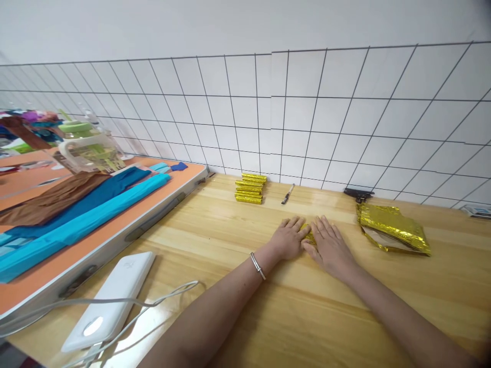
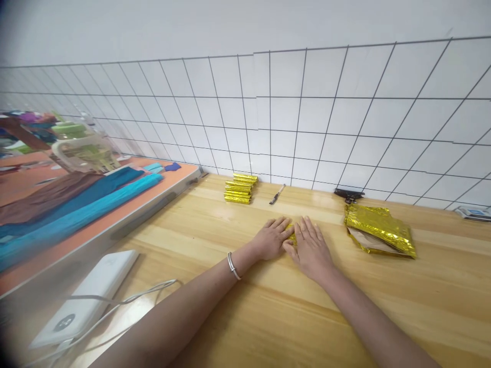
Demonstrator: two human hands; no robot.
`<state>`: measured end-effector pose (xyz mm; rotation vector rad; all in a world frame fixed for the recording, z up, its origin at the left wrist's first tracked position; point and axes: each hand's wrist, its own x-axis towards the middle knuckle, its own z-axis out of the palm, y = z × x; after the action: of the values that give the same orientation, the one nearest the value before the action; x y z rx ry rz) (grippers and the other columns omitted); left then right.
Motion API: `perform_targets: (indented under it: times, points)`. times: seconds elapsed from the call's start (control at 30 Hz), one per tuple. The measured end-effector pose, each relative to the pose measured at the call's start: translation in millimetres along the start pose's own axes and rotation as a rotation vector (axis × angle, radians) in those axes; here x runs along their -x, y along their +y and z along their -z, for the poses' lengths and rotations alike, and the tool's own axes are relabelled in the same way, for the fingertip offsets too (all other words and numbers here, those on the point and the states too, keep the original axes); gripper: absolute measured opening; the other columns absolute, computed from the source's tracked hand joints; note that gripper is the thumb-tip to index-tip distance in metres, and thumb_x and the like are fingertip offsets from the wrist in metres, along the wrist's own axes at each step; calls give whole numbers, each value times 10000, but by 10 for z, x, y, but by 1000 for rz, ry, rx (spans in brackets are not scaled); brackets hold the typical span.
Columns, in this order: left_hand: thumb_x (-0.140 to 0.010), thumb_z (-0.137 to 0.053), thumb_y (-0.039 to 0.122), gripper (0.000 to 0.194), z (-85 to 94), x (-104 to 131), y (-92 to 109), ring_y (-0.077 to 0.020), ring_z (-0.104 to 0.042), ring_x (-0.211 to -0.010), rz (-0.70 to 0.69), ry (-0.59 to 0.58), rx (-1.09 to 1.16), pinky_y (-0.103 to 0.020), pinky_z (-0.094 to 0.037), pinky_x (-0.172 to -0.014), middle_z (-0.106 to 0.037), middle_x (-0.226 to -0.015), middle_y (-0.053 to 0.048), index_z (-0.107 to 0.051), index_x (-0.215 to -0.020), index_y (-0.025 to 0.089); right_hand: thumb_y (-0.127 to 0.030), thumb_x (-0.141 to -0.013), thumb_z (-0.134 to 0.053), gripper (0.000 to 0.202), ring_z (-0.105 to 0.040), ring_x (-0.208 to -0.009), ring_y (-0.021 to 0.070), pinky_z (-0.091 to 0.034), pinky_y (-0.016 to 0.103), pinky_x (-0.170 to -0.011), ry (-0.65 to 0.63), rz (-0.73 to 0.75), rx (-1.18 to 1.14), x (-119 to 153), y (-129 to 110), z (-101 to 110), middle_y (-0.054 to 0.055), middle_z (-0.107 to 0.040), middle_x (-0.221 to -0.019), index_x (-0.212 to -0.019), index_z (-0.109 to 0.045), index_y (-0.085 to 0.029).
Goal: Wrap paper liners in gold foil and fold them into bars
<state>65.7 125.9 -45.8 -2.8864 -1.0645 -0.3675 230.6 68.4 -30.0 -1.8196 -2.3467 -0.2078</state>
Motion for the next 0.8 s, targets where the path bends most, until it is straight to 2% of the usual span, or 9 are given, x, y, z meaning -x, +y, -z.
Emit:
perform_targets:
  times: [0.1,0.23,0.4,0.53,0.63,0.8]
  points:
    - [-868,-330,473,599,-36,0,-6,-270,-199,-1326,21,19,2,-445,-157,-1062,-243,-1453,-94,-230,-1396,209,-561,-883,-103,694,-88,-1362,220,-127,408,-1092,-51,3,-128,-263,-169,-43,74,-197,-1477,-1407,-236,-127]
    - [-868,-326,459,631,-78,-34,-24,-268,-203,-1324,43,58,6,-442,-125,-1073,-216,-1462,-103,-172,-1414,182,-541,-894,-53,678,-87,-1361,206,-96,387,-1099,-66,-67,-192,-490,-306,-206,51,-203,-1478,-1399,-258,-139]
    - [-886,-297,435,635,-104,-166,-124,-251,-150,-1345,82,-14,2,-433,-151,-1060,-159,-1479,-100,-102,-1423,159,-565,-880,7,709,-104,-1356,184,-97,361,-1093,-97,-131,-197,-662,-202,-295,55,-186,-1482,-1410,-216,-150]
    - [-898,-284,392,599,-164,-267,-213,-225,-183,-1340,104,-34,14,-403,-149,-1065,-218,-1462,-107,-130,-1418,138,-545,-875,71,703,-134,-1348,192,-116,384,-1078,-115,-202,-183,-833,-129,-367,60,-177,-1484,-1420,-167,-170]
    - [-899,-271,400,600,-216,-286,-232,-232,-184,-1340,144,-25,23,-404,-149,-1068,-215,-1462,-111,-132,-1418,133,-554,-870,74,693,-117,-1350,194,-105,388,-1075,-123,-227,-159,-854,-96,-423,46,-161,-1489,-1425,-138,-200]
    - [-910,-199,418,560,-242,-269,-215,-270,-191,-1334,219,-20,32,-451,-163,-1056,-252,-1446,-127,-241,-1391,134,-575,-869,29,701,-79,-1356,203,-71,384,-1075,-140,-228,-99,-659,76,-412,43,-146,-1493,-1417,-188,-195]
